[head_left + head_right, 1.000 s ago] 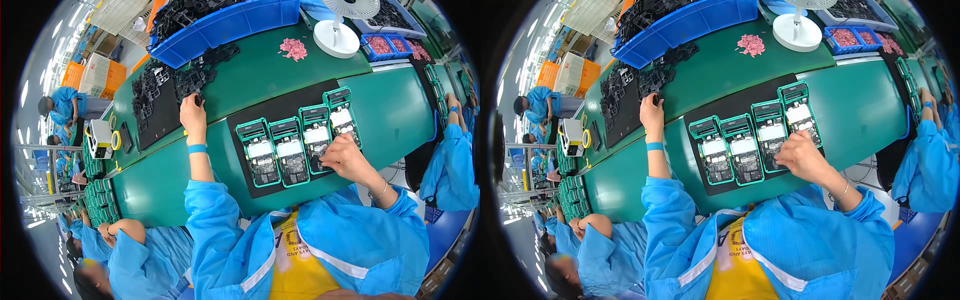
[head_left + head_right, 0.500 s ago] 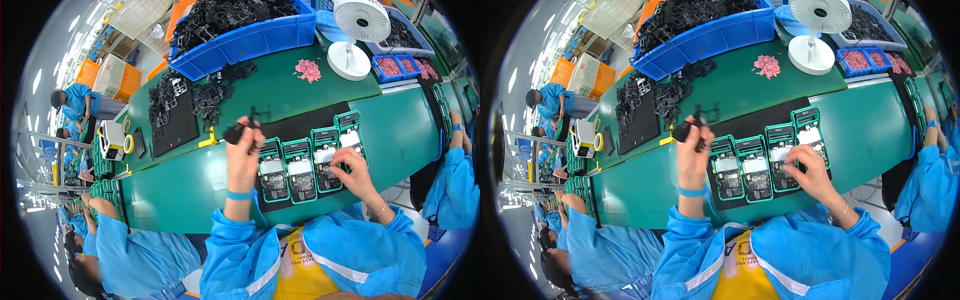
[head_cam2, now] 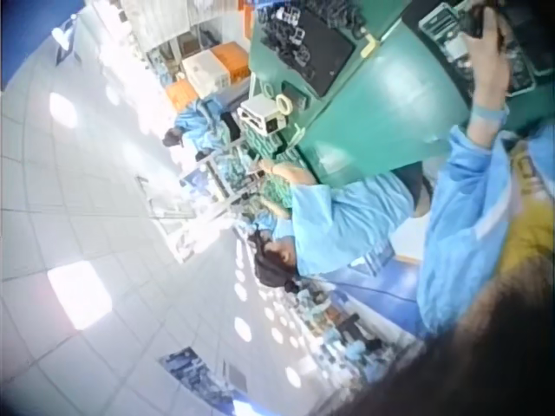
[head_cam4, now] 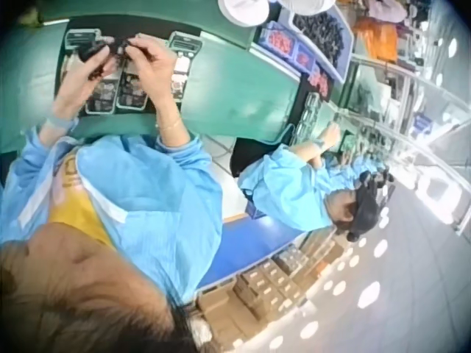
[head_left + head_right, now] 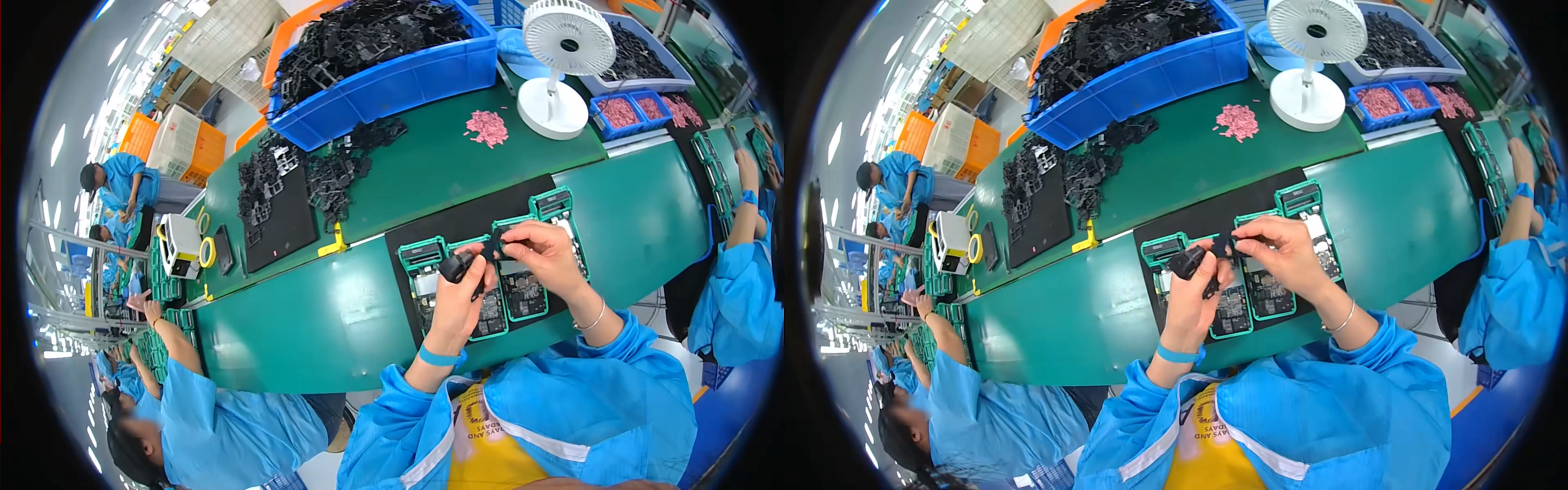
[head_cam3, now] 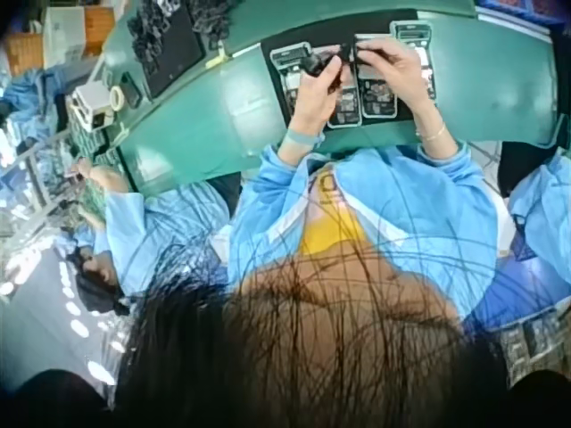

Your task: Assembling small electronic components onto circuit boards on an industrial assembly line.

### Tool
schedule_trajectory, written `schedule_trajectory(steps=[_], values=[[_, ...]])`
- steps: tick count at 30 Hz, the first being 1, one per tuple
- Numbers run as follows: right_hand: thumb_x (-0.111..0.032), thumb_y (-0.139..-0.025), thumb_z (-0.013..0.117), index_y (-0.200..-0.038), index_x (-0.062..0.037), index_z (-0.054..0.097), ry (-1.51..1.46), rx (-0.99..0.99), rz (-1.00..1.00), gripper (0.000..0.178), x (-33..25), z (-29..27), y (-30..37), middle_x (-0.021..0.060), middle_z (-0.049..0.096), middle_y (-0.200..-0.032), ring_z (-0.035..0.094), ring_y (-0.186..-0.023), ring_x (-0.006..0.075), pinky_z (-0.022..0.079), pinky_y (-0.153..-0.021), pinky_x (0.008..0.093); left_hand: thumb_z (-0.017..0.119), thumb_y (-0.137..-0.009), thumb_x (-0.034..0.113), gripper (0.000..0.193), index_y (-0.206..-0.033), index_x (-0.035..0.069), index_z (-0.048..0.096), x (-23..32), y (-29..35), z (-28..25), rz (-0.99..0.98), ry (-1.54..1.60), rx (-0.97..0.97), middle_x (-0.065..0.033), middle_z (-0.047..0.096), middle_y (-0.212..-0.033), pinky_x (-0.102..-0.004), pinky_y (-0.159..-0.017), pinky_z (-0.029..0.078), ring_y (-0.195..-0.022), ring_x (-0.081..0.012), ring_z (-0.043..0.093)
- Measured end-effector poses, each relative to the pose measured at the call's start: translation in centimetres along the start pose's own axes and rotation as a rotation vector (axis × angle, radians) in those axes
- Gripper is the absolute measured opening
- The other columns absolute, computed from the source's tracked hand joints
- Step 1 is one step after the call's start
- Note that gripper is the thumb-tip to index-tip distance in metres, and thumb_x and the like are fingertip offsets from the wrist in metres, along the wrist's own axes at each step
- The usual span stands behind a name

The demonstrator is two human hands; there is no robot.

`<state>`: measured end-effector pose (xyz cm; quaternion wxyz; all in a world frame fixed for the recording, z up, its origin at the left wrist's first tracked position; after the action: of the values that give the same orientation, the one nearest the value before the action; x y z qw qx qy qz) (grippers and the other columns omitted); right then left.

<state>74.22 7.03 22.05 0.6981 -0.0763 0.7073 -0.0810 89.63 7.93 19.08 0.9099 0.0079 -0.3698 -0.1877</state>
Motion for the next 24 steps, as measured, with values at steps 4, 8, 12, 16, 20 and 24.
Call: schedule_trajectory(steps=[4, 8, 12, 16, 20, 24], values=[[0.0, -0.078, 0.073, -0.093, -0.0042, 0.074, 0.152, 0.005, 0.023, 0.015, -0.1, -5.7, 1.1, 0.0044, 0.063, -0.086, 0.059, -0.076, 0.0128, 0.046, -0.064, 0.0245, 0.056, -0.095, 0.006, 0.004, -0.098, 0.005, 0.058, 2.5, 1.6, -2.6, 0.189, -0.37, 0.137, -0.003, 0.061, -0.086, -0.0225, -0.068, 0.043, -0.073, -0.0093, 0.052], [-0.001, -0.076, 0.073, -0.09, -0.0019, 0.073, 0.444, -0.031, 0.097, 0.014, 0.1, -11.7, 4.0, 0.007, 0.065, -0.081, 0.062, -0.073, 0.016, 0.048, -0.064, 0.0268, 0.053, -0.097, 0.007, 0.004, -0.1, 0.005, 0.053, 6.9, 4.4, -9.9, 0.391, -0.672, 0.415, -0.0039, 0.057, -0.084, -0.0261, -0.073, 0.043, -0.077, -0.0117, 0.051], [-0.004, -0.075, 0.074, -0.085, -0.0034, 0.073, 0.611, -0.098, 0.105, 0.009, 0.4, -11.1, 5.9, 0.0068, 0.066, -0.081, 0.061, -0.075, 0.0208, 0.047, -0.07, 0.032, 0.047, -0.1, 0.009, 0.01, -0.107, 0.001, 0.05, 6.9, 7.6, -14.2, 0.371, -0.75, 0.444, -0.0168, 0.058, -0.12, -0.0392, -0.104, 0.041, -0.116, -0.0246, 0.055], [-0.006, -0.072, 0.076, -0.078, -0.0077, 0.072, 0.821, -0.14, 0.001, 0.008, 0.4, -10.0, 6.3, 0.0018, 0.065, -0.079, 0.056, -0.086, 0.0193, 0.035, -0.092, 0.0361, 0.05, -0.099, 0.009, 0.012, -0.109, 0.002, 0.05, 4.1, 10.5, -14.0, 0.158, -0.444, 0.364, -0.0261, 0.038, -0.144, -0.0457, -0.113, 0.033, -0.132, -0.0345, 0.042], [-0.008, -0.069, 0.077, -0.079, -0.008, 0.072, 0.81, -0.187, -0.027, 0.011, 0.6, -10.3, 6.0, 0.0009, 0.064, -0.078, 0.056, -0.086, 0.0195, 0.035, -0.094, 0.038, 0.053, -0.098, 0.008, 0.013, -0.109, 0.002, 0.051, 3.7, 11.2, -13.1, 0.148, -0.393, 0.385, -0.0296, 0.032, -0.146, -0.0476, -0.115, 0.028, -0.139, -0.0367, 0.032], [-0.009, -0.067, 0.079, -0.075, -0.0084, 0.071, 0.837, -0.256, -0.069, 0.011, 0.6, -9.8, 5.6, -0.0005, 0.063, -0.082, 0.056, -0.09, 0.02, 0.035, -0.097, 0.0392, 0.054, -0.097, 0.008, 0.014, -0.109, 0.002, 0.051, 4.2, 11.2, -12.8, 0.124, -0.352, 0.394, -0.0303, 0.032, -0.146, -0.0469, -0.115, 0.028, -0.138, -0.0363, 0.033]])
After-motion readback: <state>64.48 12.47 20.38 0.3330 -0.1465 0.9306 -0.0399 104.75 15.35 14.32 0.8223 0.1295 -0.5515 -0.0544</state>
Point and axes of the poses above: each hand's wrist, its own y-axis away from the middle knuckle, its own z-axis out of the palm, x = y × z, the point moved 6 cm from there along -y, towards the middle knuckle
